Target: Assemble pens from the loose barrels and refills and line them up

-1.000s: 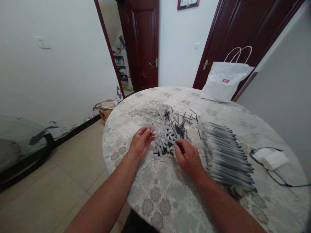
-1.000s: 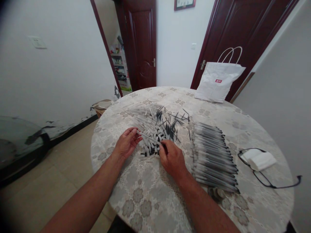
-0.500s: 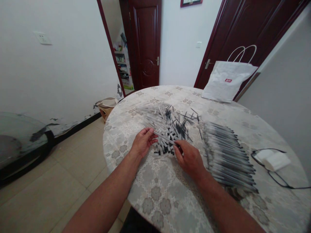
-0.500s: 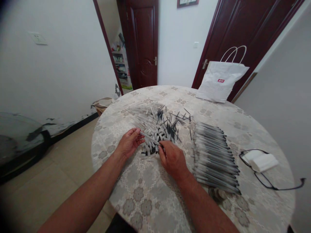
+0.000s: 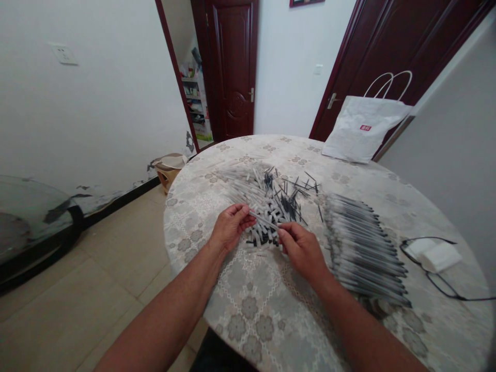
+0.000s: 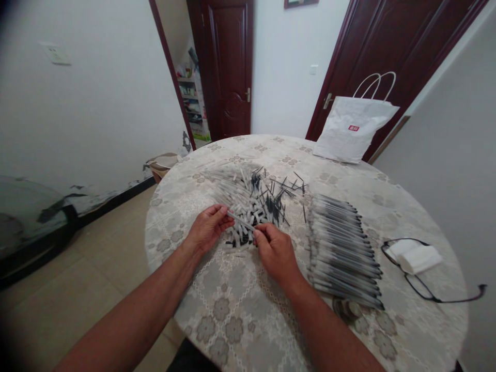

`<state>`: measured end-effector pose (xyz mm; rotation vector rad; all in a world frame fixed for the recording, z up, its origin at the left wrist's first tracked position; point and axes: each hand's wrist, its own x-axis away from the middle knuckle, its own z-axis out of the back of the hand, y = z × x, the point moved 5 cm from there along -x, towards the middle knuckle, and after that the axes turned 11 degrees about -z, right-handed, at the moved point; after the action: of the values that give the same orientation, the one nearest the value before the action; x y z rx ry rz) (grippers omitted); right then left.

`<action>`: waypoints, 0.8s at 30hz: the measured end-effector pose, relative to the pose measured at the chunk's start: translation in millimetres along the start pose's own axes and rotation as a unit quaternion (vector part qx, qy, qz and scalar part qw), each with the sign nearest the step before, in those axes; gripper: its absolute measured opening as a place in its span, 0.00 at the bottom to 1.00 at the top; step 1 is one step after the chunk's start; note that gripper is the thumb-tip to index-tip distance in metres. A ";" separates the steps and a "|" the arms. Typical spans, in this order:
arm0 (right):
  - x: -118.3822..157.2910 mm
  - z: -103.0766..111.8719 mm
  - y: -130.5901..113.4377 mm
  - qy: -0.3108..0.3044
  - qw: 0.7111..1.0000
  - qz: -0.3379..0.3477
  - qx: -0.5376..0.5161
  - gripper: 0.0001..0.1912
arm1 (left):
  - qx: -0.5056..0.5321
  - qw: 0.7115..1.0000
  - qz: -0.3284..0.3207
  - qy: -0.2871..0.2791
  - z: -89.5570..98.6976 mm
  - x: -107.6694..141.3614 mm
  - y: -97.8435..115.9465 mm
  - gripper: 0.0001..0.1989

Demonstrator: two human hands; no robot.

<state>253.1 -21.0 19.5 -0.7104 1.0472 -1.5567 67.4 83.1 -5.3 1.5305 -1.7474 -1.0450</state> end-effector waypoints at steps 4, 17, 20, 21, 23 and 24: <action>-5.0 -11.4 16.3 -0.083 0.970 -0.134 -0.183 0.16 | -0.007 1.000 -0.005 -0.004 -1.1 0.6 -1.2 0.19; -7.1 -0.7 -11.2 -0.068 0.998 -0.005 0.009 0.12 | -0.069 0.997 -0.020 -0.032 -7.4 1.2 4.3 0.18; 0.2 5.3 -30.6 -0.024 0.986 0.083 0.144 0.07 | -0.121 0.988 -0.014 -0.094 -14.5 7.8 4.8 0.18; 3.0 5.8 -35.4 -0.023 0.978 0.099 0.183 0.07 | -0.142 0.983 -0.013 -0.114 -16.5 9.9 4.8 0.18; 8.3 7.5 -42.7 -0.036 0.958 0.116 0.260 0.05 | -0.186 0.971 -0.014 -0.150 -19.7 13.2 4.5 0.17; 10.3 9.9 -45.2 -0.045 0.946 0.119 0.298 0.04 | -0.207 0.964 -0.014 -0.166 -20.9 14.4 4.4 0.16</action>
<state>239.2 -31.9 63.5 -0.2223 0.5196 -1.5012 80.1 65.4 8.4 1.1681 -1.5817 -1.6389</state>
